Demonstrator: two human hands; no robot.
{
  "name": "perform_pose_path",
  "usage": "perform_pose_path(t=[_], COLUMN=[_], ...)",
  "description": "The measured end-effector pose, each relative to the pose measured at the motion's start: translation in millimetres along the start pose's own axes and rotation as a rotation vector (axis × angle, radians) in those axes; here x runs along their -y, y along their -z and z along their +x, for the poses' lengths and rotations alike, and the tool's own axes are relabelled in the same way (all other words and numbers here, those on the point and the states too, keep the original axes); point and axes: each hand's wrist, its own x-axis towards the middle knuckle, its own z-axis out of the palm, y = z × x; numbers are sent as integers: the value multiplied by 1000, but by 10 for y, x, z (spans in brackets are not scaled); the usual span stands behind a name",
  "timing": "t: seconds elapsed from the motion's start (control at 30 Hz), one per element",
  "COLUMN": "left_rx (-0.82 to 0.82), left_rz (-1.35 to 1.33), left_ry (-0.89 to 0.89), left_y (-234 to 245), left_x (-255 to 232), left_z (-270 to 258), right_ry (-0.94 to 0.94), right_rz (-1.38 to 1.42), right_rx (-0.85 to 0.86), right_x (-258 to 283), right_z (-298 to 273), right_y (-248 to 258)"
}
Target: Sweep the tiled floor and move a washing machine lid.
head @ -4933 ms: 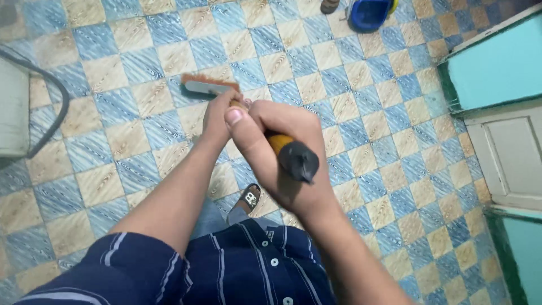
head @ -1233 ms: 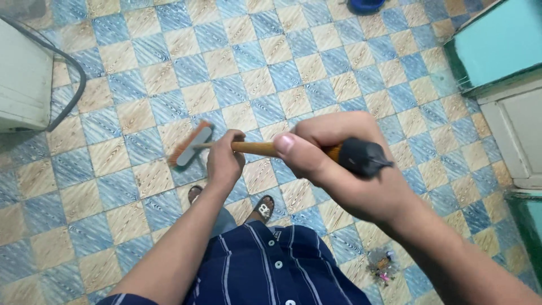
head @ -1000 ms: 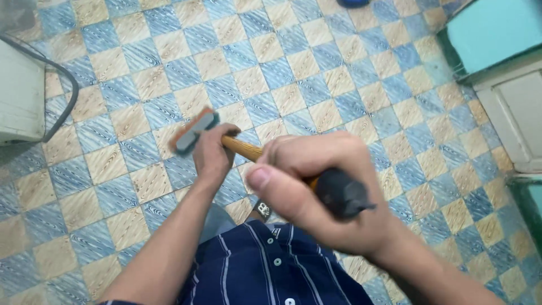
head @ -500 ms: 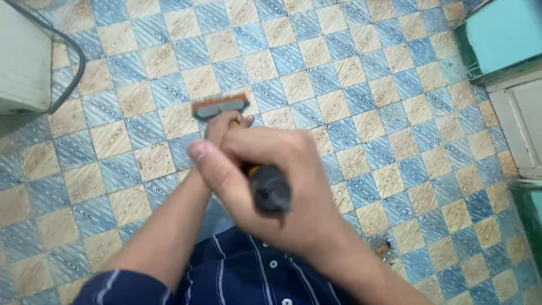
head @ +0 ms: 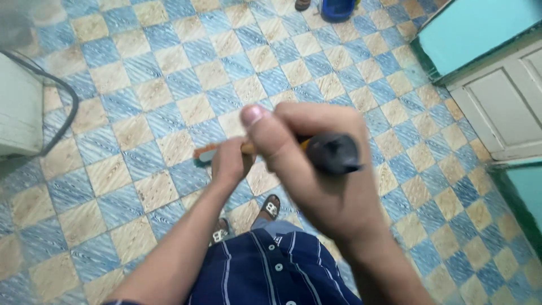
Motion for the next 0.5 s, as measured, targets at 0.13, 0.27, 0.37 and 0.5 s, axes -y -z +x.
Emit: perform_pose_path(t=[0.13,0.27,0.37,0.5], left_rx=[43,103,150,188], left_rz=[-4,29,-452,-324], left_ry=[56,129,279,177], left_y=[167,106,-184,-82], left_x=[-34,301,919,1101], left_z=[-202,-124,23,-259], right_ry=[16,-8,-84,-132], right_rz=[-11,-19,-13,-27], right_rx=[-66,-70,-10,-9], right_x=[36,-57,-127,-135], right_z=[-214,-453,-525,-550], right_y=[-127,-425,-668,-850])
